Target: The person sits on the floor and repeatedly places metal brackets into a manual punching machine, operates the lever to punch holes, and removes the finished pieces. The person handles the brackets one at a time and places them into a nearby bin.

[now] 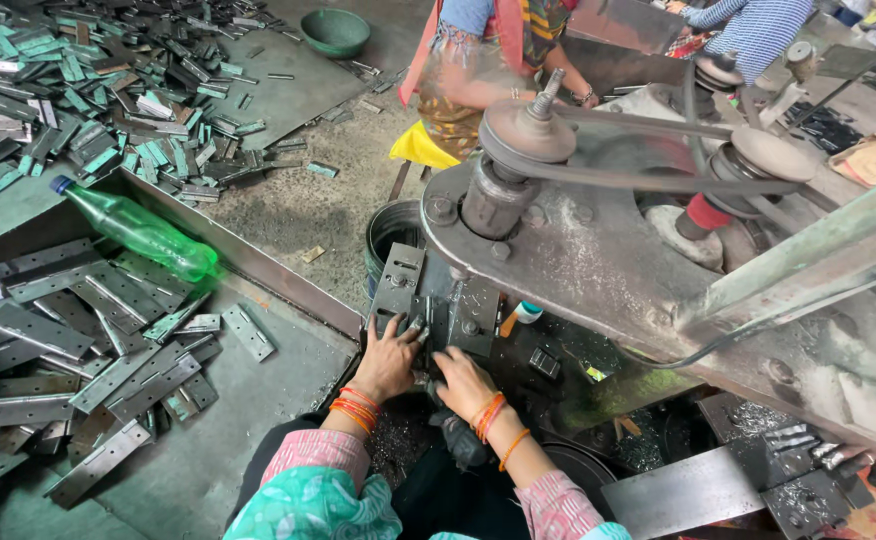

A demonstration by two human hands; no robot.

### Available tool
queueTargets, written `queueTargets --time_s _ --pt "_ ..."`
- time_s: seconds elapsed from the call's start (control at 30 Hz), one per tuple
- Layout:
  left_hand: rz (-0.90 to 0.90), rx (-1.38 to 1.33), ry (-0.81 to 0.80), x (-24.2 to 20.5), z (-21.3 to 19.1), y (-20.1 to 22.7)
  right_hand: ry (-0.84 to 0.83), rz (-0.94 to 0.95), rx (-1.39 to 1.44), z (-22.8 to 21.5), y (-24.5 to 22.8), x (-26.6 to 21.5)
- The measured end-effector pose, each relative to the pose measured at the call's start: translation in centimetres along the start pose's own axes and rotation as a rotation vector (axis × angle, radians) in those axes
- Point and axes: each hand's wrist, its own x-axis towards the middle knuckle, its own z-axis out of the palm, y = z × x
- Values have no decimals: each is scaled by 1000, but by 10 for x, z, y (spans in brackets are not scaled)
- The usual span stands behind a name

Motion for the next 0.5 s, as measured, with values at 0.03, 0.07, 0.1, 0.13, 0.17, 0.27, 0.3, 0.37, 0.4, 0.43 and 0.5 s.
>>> queueTargets --time_s 0.03,0.07,0.1,0.13,0.17,0.27,0.3,0.37,0.4,0.43,0.5 --pt "-2 -4 -20 3 -1 -2 -14 -1 20 -5 -1 -4" --pt "-4 -7 -50 6 -2 -4 -60 40 48 -11 -4 -10" --pt "-9 -12 -80 6 -3 -5 -110 79 75 -16 -8 -21" --pt "-13 -17 -111 7 -5 -6 -159 118 102 -20 -13 -29" --pt "-8 -10 -109 7 -5 -6 -151 121 90 -22 -20 -38" --pt "-5 3 -117 11 -7 -7 -130 155 66 -27 -42 -59" --pt "-13 -1 -127 13 -8 -7 -128 186 64 -29 -48 -64" --pt "-20 -6 -133 15 -9 -7 -145 252 84 -32 -57 -69" --pt "-20 -6 -129 14 -9 -6 -163 287 105 -33 -59 -70" --pt "-21 -8 -125 13 -8 -5 -184 322 125 -34 -61 -70" --pt "-16 19 -140 12 -9 -5 -150 299 125 -36 -62 -68"
